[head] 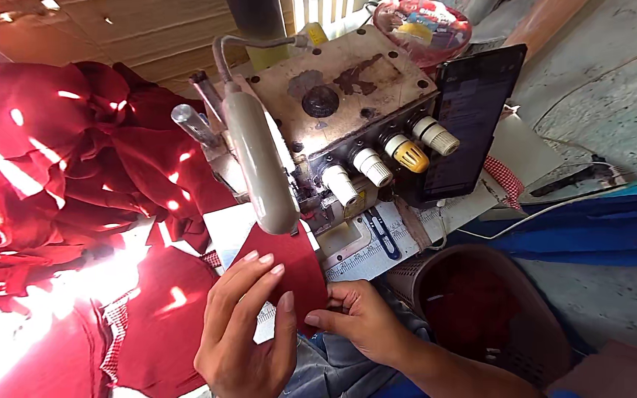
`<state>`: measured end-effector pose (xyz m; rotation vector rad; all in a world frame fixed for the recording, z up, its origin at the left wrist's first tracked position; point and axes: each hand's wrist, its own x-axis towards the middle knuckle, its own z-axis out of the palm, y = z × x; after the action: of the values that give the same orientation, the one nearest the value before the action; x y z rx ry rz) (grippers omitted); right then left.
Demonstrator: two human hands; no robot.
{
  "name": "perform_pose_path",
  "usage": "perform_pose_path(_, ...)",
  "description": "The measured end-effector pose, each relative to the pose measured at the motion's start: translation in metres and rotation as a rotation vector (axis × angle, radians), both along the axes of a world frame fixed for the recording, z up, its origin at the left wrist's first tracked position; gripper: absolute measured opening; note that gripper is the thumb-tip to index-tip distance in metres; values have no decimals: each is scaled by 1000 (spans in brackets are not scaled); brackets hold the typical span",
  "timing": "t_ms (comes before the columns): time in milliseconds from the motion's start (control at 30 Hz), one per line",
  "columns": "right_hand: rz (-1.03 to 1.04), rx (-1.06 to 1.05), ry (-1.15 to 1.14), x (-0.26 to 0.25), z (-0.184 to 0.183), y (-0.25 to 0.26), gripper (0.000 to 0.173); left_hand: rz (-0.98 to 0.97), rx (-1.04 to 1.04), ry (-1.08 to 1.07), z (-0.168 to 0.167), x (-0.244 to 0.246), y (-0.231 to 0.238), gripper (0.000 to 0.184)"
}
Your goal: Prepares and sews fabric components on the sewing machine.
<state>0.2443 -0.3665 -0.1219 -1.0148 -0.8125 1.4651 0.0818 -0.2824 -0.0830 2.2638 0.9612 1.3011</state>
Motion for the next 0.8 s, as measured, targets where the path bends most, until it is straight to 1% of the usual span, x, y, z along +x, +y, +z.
perform_pose_path(67, -5, 14, -14, 0, 0, -1, 10, -2, 5, 50, -4, 0, 6, 23)
perform_pose_path(167, -4, 27, -17, 2, 1, -2, 11, 27, 29, 111, -10, 0, 9, 19)
perform_pose_path(367, -2, 80, -56, 7, 3, -6, 12, 31, 48, 137, 4, 6, 3, 16)
perform_pose_path(467, -7, 84, -69, 7, 2, -7, 11, 14, 51, 152, 6, 10, 6, 17)
perform_pose_path(600, -6, 81, -63, 6, -1, -6, 11, -37, 73, 225, 1, 13, 12, 23)
perform_pose_path(800, -4, 98, -78, 5, 4, 4, 11, -49, 146, 292, -3, 9, 20, 21)
